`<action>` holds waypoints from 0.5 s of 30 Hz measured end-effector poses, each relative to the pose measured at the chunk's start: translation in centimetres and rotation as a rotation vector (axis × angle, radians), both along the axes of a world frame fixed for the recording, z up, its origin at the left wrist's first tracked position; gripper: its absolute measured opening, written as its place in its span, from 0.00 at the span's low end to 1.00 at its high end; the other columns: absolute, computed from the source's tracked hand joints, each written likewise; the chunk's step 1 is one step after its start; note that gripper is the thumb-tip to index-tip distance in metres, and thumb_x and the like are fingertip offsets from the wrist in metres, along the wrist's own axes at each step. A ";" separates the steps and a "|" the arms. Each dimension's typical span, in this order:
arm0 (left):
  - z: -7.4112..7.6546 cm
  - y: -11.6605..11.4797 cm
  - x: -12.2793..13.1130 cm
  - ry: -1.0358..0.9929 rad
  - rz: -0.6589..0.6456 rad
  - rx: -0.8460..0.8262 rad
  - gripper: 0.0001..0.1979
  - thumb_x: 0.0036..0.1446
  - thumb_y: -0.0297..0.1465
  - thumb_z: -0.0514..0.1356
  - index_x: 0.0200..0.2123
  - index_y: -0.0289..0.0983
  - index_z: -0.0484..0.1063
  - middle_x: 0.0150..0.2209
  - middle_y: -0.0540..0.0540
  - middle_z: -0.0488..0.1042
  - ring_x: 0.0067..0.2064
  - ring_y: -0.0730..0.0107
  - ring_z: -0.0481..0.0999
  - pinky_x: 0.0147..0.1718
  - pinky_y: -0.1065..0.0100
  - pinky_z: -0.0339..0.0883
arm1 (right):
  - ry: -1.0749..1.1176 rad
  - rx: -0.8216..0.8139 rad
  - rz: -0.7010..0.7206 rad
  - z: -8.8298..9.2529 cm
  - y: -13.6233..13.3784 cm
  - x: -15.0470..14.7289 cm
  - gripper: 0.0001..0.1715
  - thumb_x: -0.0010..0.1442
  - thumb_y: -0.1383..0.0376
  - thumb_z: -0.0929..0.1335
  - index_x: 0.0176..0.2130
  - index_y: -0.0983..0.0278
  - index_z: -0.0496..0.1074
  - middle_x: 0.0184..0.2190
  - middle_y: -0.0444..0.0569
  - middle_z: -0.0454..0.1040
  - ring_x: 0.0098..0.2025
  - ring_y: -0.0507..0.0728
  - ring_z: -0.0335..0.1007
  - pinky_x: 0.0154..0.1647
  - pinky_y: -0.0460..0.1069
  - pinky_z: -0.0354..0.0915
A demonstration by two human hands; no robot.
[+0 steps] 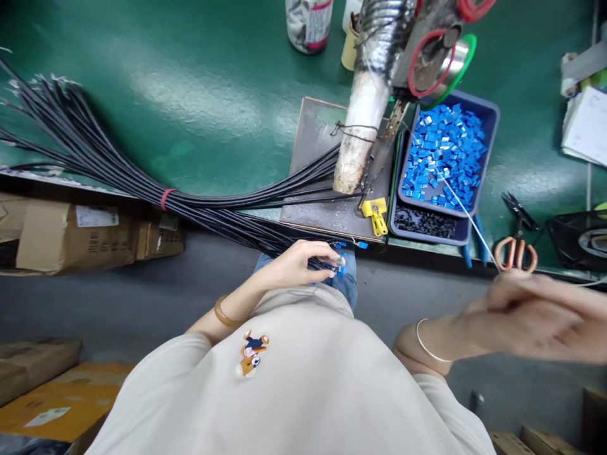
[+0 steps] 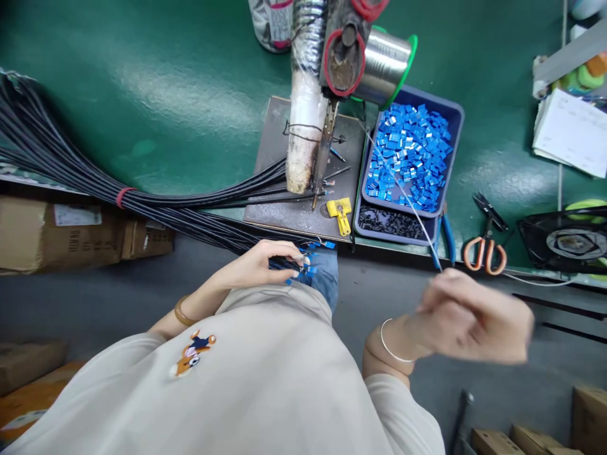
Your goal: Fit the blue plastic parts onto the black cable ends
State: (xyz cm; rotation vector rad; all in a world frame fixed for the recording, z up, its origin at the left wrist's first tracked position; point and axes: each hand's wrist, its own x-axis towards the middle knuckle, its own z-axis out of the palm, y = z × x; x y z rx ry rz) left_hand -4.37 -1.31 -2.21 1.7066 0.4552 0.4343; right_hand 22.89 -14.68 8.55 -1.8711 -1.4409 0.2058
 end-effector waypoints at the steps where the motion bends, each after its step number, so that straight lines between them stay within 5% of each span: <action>1: 0.3 0.2 0.0 -0.047 0.089 -0.016 0.07 0.56 0.28 0.62 0.39 0.33 0.77 0.37 0.42 0.79 0.37 0.71 0.78 0.39 0.71 0.71 | -0.051 0.043 -0.061 -0.2 0.8 -0.1 0.23 0.60 0.45 0.66 0.23 0.57 0.70 0.16 0.43 0.65 0.18 0.52 0.58 0.22 0.51 0.55; 3: 0.9 0.8 0.0 -0.123 0.323 0.062 0.04 0.58 0.28 0.62 0.34 0.33 0.76 0.34 0.44 0.79 0.34 0.73 0.77 0.36 0.71 0.71 | -0.264 0.143 -0.278 -1.2 2.8 -0.1 0.14 0.61 0.55 0.68 0.27 0.60 0.73 0.20 0.45 0.69 0.22 0.51 0.61 0.26 0.50 0.55; 7: 1.8 3.1 0.9 -0.053 0.660 0.599 0.04 0.59 0.27 0.61 0.33 0.33 0.76 0.34 0.45 0.79 0.38 0.68 0.75 0.43 0.64 0.68 | -0.431 -0.181 -0.161 -3.7 6.1 1.4 0.09 0.60 0.60 0.69 0.31 0.62 0.75 0.28 0.49 0.76 0.28 0.52 0.65 0.33 0.49 0.57; 10: 1.5 4.9 2.0 0.183 0.598 0.866 0.08 0.60 0.28 0.59 0.38 0.32 0.77 0.37 0.40 0.77 0.40 0.61 0.72 0.42 0.60 0.66 | -0.441 -0.298 -0.133 -4.8 6.9 2.2 0.07 0.60 0.61 0.69 0.33 0.62 0.76 0.33 0.50 0.78 0.32 0.54 0.68 0.36 0.50 0.57; 15: 1.3 5.5 2.5 0.261 0.500 0.810 0.09 0.62 0.28 0.56 0.37 0.32 0.77 0.36 0.41 0.76 0.39 0.60 0.71 0.42 0.60 0.66 | -0.502 -0.450 -0.198 -4.9 7.6 1.7 0.08 0.60 0.61 0.68 0.36 0.62 0.76 0.37 0.52 0.78 0.36 0.59 0.70 0.35 0.51 0.53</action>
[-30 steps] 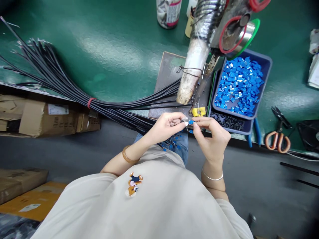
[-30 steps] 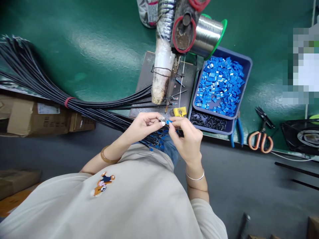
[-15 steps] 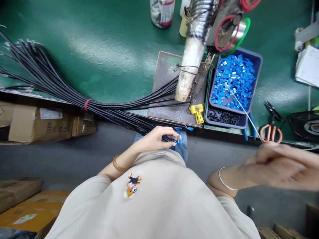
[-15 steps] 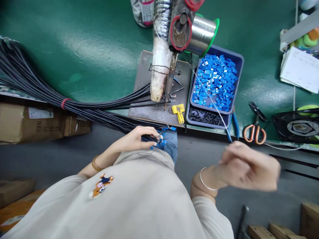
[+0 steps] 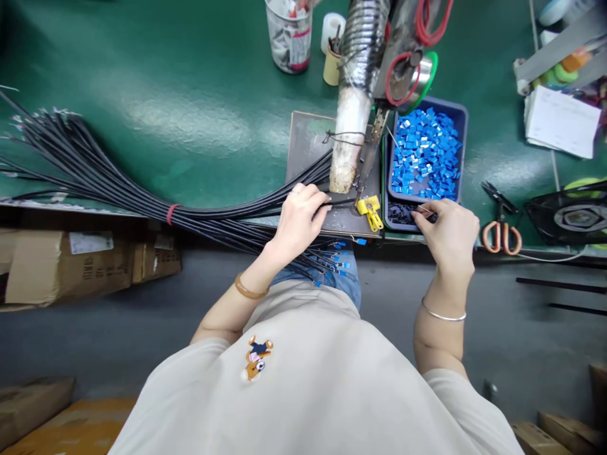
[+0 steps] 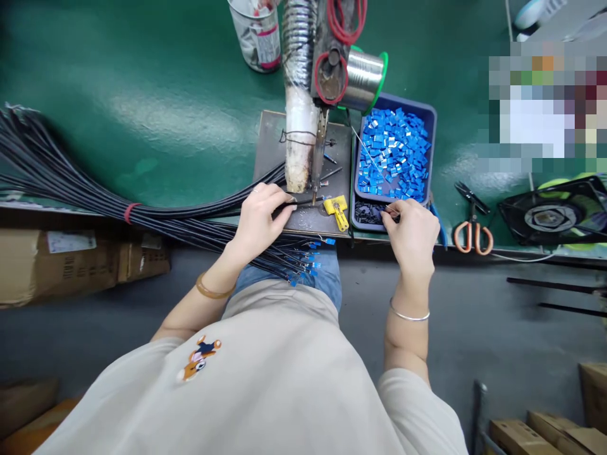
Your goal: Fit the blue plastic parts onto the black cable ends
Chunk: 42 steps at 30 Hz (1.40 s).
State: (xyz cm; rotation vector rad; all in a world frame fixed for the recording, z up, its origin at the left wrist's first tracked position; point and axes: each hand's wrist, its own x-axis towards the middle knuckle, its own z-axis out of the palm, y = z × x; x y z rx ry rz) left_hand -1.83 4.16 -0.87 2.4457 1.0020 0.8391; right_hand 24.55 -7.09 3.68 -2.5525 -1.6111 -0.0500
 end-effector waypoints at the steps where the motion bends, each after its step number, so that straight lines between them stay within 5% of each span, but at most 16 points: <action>1: 0.3 -0.2 -0.2 -0.031 -0.028 -0.038 0.08 0.62 0.28 0.57 0.37 0.32 0.77 0.35 0.42 0.77 0.39 0.61 0.72 0.42 0.61 0.66 | -0.014 -0.018 -0.011 0.0 0.1 -0.1 0.09 0.60 0.61 0.68 0.36 0.62 0.76 0.37 0.52 0.78 0.36 0.59 0.70 0.34 0.51 0.52; 4: 2.1 -1.1 -1.2 -0.123 -0.275 -0.247 0.07 0.60 0.30 0.60 0.36 0.34 0.78 0.34 0.44 0.79 0.38 0.66 0.75 0.41 0.65 0.66 | -0.044 -0.051 -0.020 0.1 0.5 -0.2 0.10 0.59 0.60 0.67 0.34 0.62 0.76 0.35 0.53 0.78 0.34 0.59 0.69 0.33 0.51 0.49; 8: 4.3 -1.9 -2.2 -0.104 -0.863 -0.675 0.08 0.59 0.31 0.62 0.36 0.35 0.80 0.33 0.44 0.82 0.31 0.73 0.77 0.34 0.72 0.67 | -0.052 -0.071 -0.014 0.2 0.8 0.0 0.07 0.57 0.62 0.67 0.32 0.62 0.76 0.33 0.52 0.78 0.31 0.56 0.66 0.32 0.50 0.48; 10: 4.6 -2.2 -2.4 -0.123 -0.947 -0.935 0.09 0.60 0.33 0.61 0.35 0.33 0.78 0.28 0.44 0.81 0.23 0.78 0.72 0.25 0.74 0.64 | -0.050 -0.064 -0.005 0.2 0.8 0.1 0.06 0.55 0.64 0.68 0.32 0.62 0.76 0.33 0.51 0.78 0.32 0.56 0.67 0.33 0.50 0.50; 14: 3.0 -3.0 -2.0 -0.528 -0.497 -1.364 0.13 0.60 0.38 0.61 0.35 0.32 0.70 0.26 0.45 0.79 0.14 0.84 0.61 0.12 0.77 0.50 | -0.046 -0.026 0.010 -0.3 0.6 0.4 0.06 0.54 0.64 0.67 0.32 0.62 0.75 0.33 0.50 0.79 0.34 0.55 0.70 0.34 0.49 0.52; 18: 1.3 -4.0 -1.1 -0.714 -0.265 -1.355 0.13 0.57 0.38 0.63 0.36 0.36 0.64 0.26 0.50 0.78 0.13 0.85 0.61 0.11 0.79 0.50 | -0.051 0.041 0.029 -0.7 0.5 0.7 0.05 0.53 0.66 0.67 0.30 0.62 0.75 0.32 0.50 0.79 0.32 0.55 0.69 0.33 0.49 0.51; 24: 0.8 -4.4 0.0 -0.729 -0.191 -1.256 0.12 0.55 0.35 0.65 0.34 0.35 0.66 0.25 0.51 0.76 0.14 0.87 0.59 0.13 0.78 0.49 | 0.070 0.160 0.053 -0.8 0.2 0.6 0.03 0.52 0.68 0.68 0.28 0.62 0.73 0.31 0.52 0.78 0.31 0.55 0.66 0.34 0.50 0.54; 29: 1.0 -4.2 0.6 -0.724 -0.141 -1.215 0.12 0.53 0.34 0.65 0.35 0.35 0.68 0.25 0.50 0.76 0.16 0.86 0.60 0.14 0.78 0.53 | 0.292 0.461 -0.114 -0.7 -1.0 -0.5 0.04 0.53 0.64 0.70 0.29 0.63 0.74 0.19 0.44 0.69 0.18 0.49 0.55 0.24 0.49 0.52; 34: 1.3 -4.1 1.0 -0.700 -0.131 -1.200 0.12 0.52 0.34 0.66 0.35 0.34 0.68 0.25 0.50 0.76 0.17 0.86 0.60 0.14 0.78 0.53 | 0.633 0.802 -0.139 -0.1 -1.9 -3.2 0.03 0.52 0.66 0.71 0.30 0.63 0.72 0.29 0.52 0.78 0.26 0.53 0.72 0.24 0.47 0.59; 42: 1.6 -4.0 1.5 -0.691 -0.124 -1.138 0.10 0.52 0.31 0.66 0.33 0.34 0.69 0.24 0.50 0.75 0.21 0.84 0.67 0.19 0.78 0.55 | 0.840 0.532 0.106 -0.5 -1.8 -9.2 0.07 0.58 0.65 0.69 0.38 0.60 0.78 0.36 0.45 0.77 0.18 0.43 0.48 0.18 0.46 0.49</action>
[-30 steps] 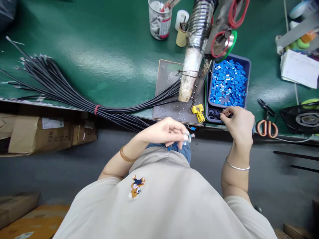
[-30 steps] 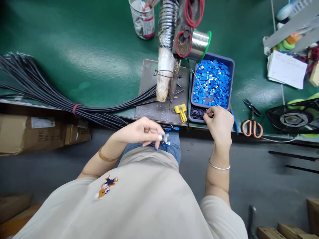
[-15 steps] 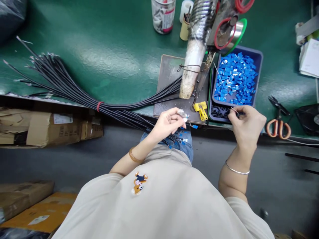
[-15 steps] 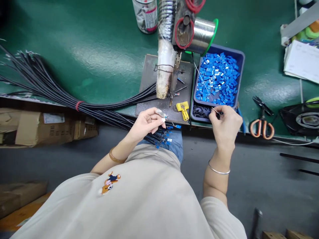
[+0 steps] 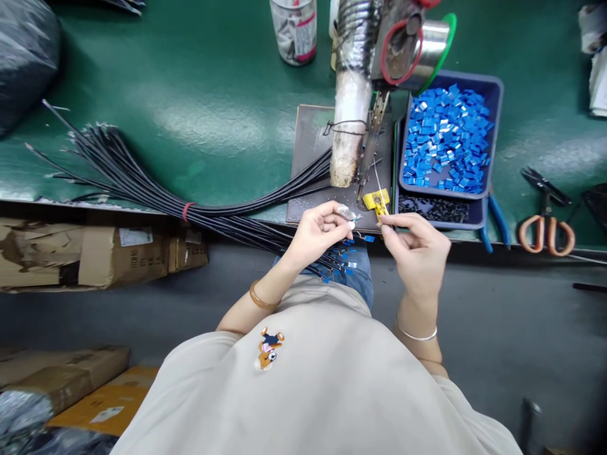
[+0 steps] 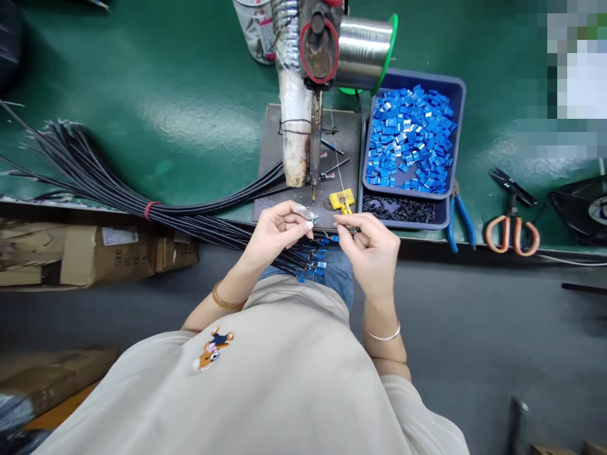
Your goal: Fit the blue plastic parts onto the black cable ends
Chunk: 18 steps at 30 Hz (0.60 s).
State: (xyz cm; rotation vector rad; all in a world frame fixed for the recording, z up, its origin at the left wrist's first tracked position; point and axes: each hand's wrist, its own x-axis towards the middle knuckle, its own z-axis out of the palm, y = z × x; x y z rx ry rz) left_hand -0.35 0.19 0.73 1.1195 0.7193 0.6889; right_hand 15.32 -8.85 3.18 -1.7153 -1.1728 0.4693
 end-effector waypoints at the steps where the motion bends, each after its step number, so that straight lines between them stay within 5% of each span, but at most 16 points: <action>1: 0.0 0.0 0.0 0.000 0.000 0.000 0.10 0.52 0.32 0.66 0.33 0.34 0.69 0.24 0.50 0.75 0.21 0.84 0.67 0.19 0.78 0.55 | -0.047 0.009 0.018 -0.2 0.2 -0.5 0.08 0.59 0.65 0.69 0.40 0.59 0.78 0.37 0.45 0.77 0.18 0.43 0.49 0.19 0.46 0.51; 8: -0.3 0.0 -0.1 -0.012 -0.012 0.003 0.11 0.52 0.33 0.66 0.33 0.34 0.68 0.25 0.51 0.74 0.22 0.82 0.68 0.20 0.78 0.57 | -0.271 0.084 0.111 -1.2 0.7 -1.3 0.11 0.62 0.66 0.68 0.44 0.57 0.78 0.37 0.47 0.79 0.34 0.53 0.74 0.37 0.50 0.71; 14: -0.3 -0.2 0.0 -0.031 0.018 -0.004 0.12 0.52 0.34 0.67 0.34 0.34 0.68 0.25 0.50 0.75 0.23 0.82 0.69 0.21 0.78 0.58 | -0.289 0.023 0.208 -1.1 0.3 -1.2 0.11 0.63 0.67 0.66 0.43 0.57 0.77 0.37 0.46 0.79 0.38 0.53 0.75 0.42 0.50 0.71; 18: -0.6 0.3 -0.5 -0.088 -0.028 -0.054 0.13 0.51 0.35 0.68 0.37 0.34 0.71 0.26 0.49 0.77 0.18 0.85 0.62 0.17 0.77 0.52 | -0.141 0.030 0.085 -1.0 0.3 -0.7 0.08 0.61 0.66 0.69 0.40 0.58 0.78 0.37 0.45 0.78 0.28 0.49 0.70 0.30 0.47 0.66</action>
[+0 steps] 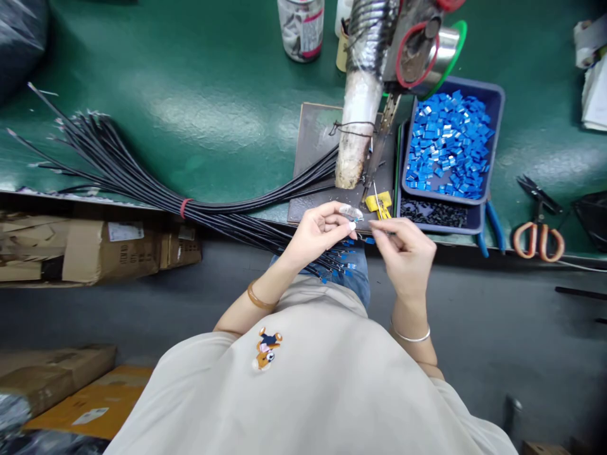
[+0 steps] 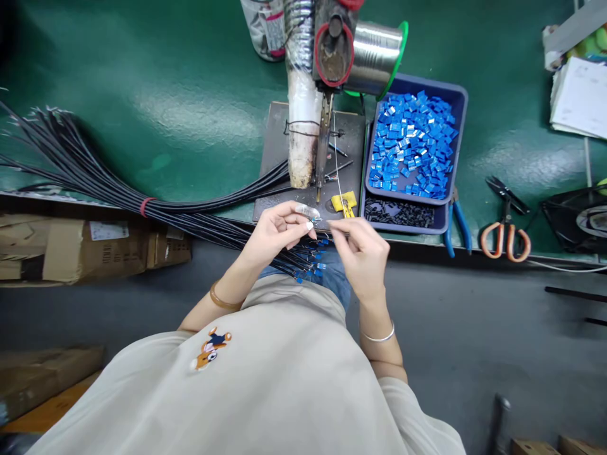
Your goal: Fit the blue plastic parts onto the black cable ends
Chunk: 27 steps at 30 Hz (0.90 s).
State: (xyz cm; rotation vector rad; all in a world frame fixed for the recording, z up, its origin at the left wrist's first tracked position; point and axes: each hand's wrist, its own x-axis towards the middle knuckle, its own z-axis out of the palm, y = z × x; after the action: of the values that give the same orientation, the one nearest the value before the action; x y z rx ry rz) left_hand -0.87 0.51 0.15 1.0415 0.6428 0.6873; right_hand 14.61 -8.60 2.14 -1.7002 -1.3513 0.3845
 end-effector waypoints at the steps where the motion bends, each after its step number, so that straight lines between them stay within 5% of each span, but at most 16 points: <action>1: -0.1 0.4 -0.2 -0.009 -0.054 -0.011 0.13 0.52 0.35 0.67 0.37 0.34 0.73 0.27 0.48 0.78 0.18 0.85 0.61 0.16 0.77 0.51 | 0.062 0.025 -0.071 0.0 0.0 0.2 0.07 0.60 0.66 0.70 0.40 0.58 0.78 0.37 0.45 0.77 0.27 0.48 0.68 0.27 0.46 0.64; 5: 0.9 2.4 -1.2 -0.032 -0.447 0.114 0.08 0.53 0.34 0.67 0.33 0.34 0.79 0.29 0.44 0.80 0.25 0.76 0.73 0.25 0.73 0.64 | 0.204 0.097 -0.195 0.4 0.1 1.0 0.05 0.57 0.64 0.72 0.38 0.59 0.77 0.35 0.45 0.77 0.30 0.49 0.72 0.26 0.44 0.64; 7: 2.4 2.9 -1.4 -0.010 -0.695 0.360 0.05 0.55 0.30 0.65 0.34 0.36 0.80 0.36 0.41 0.81 0.35 0.69 0.78 0.33 0.70 0.69 | 0.185 0.099 -0.191 0.8 0.1 1.2 0.05 0.57 0.64 0.72 0.36 0.60 0.77 0.34 0.45 0.77 0.32 0.50 0.74 0.27 0.45 0.66; 9: 4.1 2.6 -1.3 0.112 -0.781 0.699 0.06 0.56 0.25 0.61 0.33 0.38 0.80 0.33 0.43 0.81 0.33 0.70 0.77 0.33 0.70 0.66 | 0.148 0.090 -0.190 1.2 0.1 1.2 0.06 0.57 0.62 0.72 0.37 0.60 0.77 0.34 0.46 0.77 0.32 0.51 0.74 0.27 0.45 0.66; 12: 5.3 1.3 -0.8 0.387 -0.625 0.941 0.10 0.54 0.20 0.57 0.25 0.36 0.75 0.22 0.47 0.73 0.24 0.72 0.68 0.27 0.68 0.58 | 0.090 0.089 -0.189 1.8 0.2 1.0 0.06 0.58 0.61 0.72 0.37 0.59 0.78 0.35 0.47 0.78 0.33 0.52 0.75 0.28 0.47 0.68; 14: 4.6 0.7 -0.5 0.363 -0.521 0.814 0.06 0.55 0.23 0.58 0.29 0.35 0.75 0.21 0.51 0.68 0.22 0.76 0.63 0.25 0.70 0.54 | 0.070 0.093 -0.173 2.0 0.2 0.7 0.05 0.58 0.62 0.71 0.37 0.59 0.78 0.36 0.47 0.78 0.34 0.53 0.75 0.29 0.48 0.68; 17: 2.2 0.3 -0.2 0.185 -0.238 0.301 0.08 0.57 0.33 0.60 0.34 0.33 0.74 0.20 0.54 0.62 0.20 0.81 0.57 0.21 0.73 0.51 | 0.077 0.085 -0.114 1.8 0.3 0.0 0.05 0.59 0.64 0.70 0.37 0.59 0.79 0.37 0.48 0.78 0.33 0.53 0.73 0.28 0.48 0.65; 19: 0.7 0.2 -0.1 0.096 -0.113 0.105 0.11 0.56 0.37 0.62 0.34 0.33 0.73 0.20 0.54 0.61 0.21 0.82 0.55 0.21 0.74 0.49 | 0.081 0.046 -0.069 1.5 0.4 -0.4 0.07 0.60 0.65 0.70 0.38 0.58 0.79 0.37 0.47 0.78 0.29 0.51 0.71 0.26 0.47 0.63; 22: -0.4 -0.2 0.2 0.081 -0.033 0.087 0.11 0.55 0.37 0.64 0.31 0.33 0.73 0.23 0.52 0.64 0.24 0.81 0.59 0.23 0.75 0.53 | 0.043 -0.022 -0.029 1.1 0.6 -0.7 0.09 0.61 0.64 0.69 0.40 0.59 0.79 0.36 0.46 0.78 0.24 0.48 0.64 0.26 0.47 0.63; 27: -0.1 -0.5 0.5 0.113 -0.033 0.162 0.08 0.56 0.32 0.63 0.30 0.32 0.73 0.24 0.52 0.64 0.25 0.82 0.60 0.24 0.76 0.54 | -0.024 -0.024 -0.020 0.9 0.7 -0.8 0.09 0.61 0.65 0.69 0.42 0.60 0.79 0.31 0.44 0.77 0.20 0.45 0.54 0.26 0.46 0.60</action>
State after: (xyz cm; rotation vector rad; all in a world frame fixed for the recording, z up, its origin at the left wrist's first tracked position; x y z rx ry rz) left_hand -0.40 0.04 0.01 1.2448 0.6740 0.6634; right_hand 13.86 -7.94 3.04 -1.7417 -1.3509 0.3712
